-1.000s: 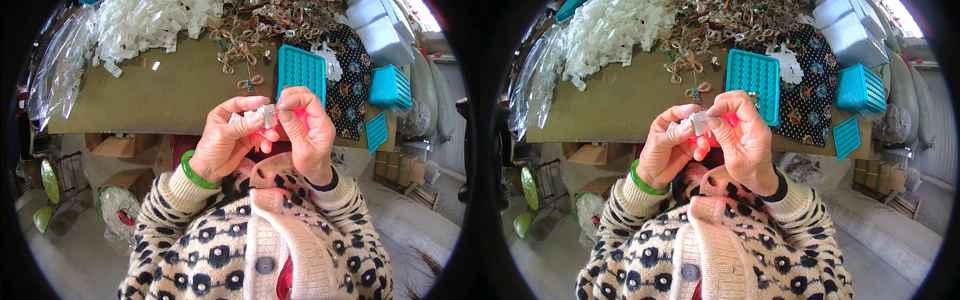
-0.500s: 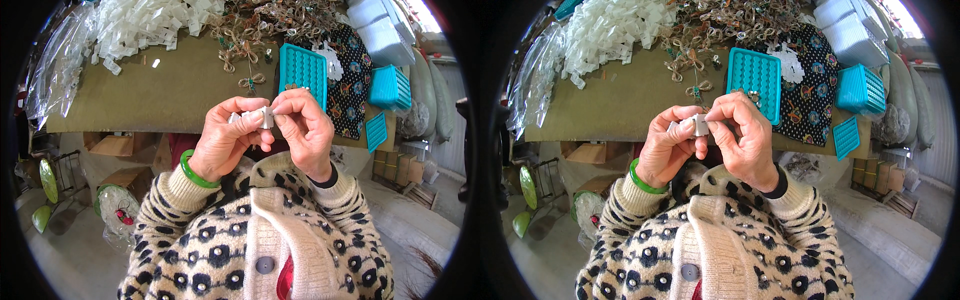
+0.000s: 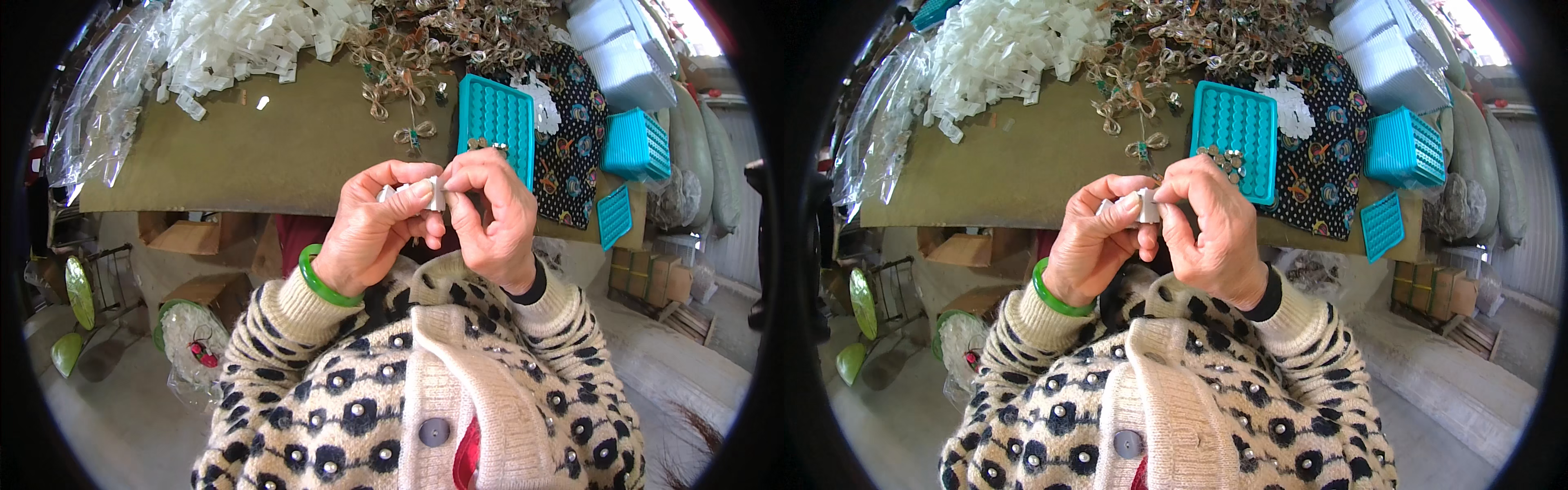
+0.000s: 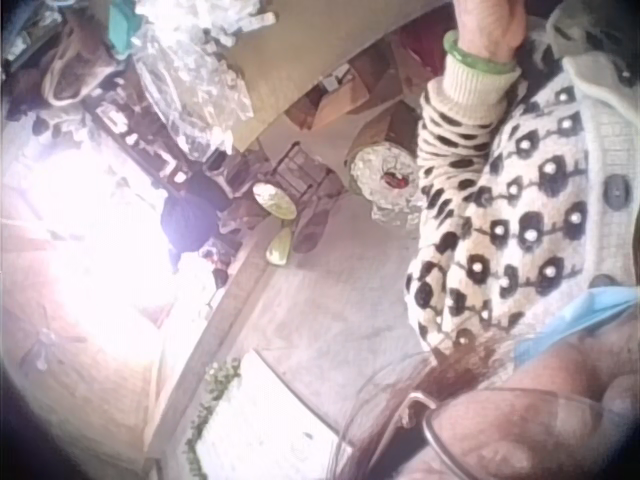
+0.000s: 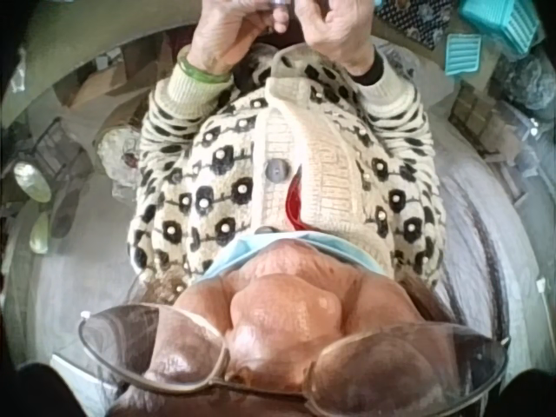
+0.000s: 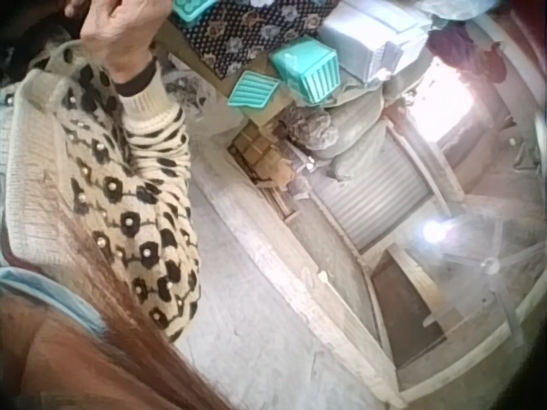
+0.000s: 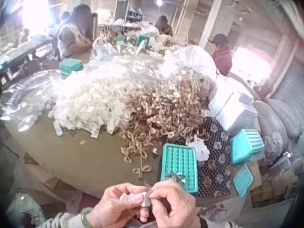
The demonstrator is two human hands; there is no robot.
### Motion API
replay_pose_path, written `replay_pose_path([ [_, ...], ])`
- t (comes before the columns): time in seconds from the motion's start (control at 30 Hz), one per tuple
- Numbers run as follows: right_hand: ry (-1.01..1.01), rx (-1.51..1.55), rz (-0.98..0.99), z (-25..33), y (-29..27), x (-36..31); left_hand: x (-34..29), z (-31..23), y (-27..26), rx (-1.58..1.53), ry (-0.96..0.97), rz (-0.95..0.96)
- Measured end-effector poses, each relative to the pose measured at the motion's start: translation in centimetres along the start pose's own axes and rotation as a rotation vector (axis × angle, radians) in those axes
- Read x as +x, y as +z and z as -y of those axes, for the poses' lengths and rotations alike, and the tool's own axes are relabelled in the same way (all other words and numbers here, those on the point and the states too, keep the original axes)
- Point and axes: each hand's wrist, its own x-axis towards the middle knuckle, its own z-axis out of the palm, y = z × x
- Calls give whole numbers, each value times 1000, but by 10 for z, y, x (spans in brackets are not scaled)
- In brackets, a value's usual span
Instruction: The person repeatedly picks small white plastic housings and metal pins from a table, inserts the pins into the housings, and places the assembled units into a blue tray. The person also handles tangled wires and occasionally adjusts the camera.
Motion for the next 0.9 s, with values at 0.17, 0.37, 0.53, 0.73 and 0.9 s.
replay_pose_path([
  [0.17, -157, -263, 79, 15, -3, 8, -3, 5, 0, 20, 17, -35],
  [0.37, -25, -41, 172, 25, -7, 17, -20, -30, 14, 238, 103, -137],
  [0.53, 66, 26, 161, 21, -14, 12, -44, -135, 6, 972, 935, -209],
  [0.73, 63, -6, 158, 18, -19, 12, -46, -292, -45, 1347, 1456, -593],
  [0.9, 24, -20, 141, 13, -24, 11, -47, -363, -77, 2617, 874, -849],
])
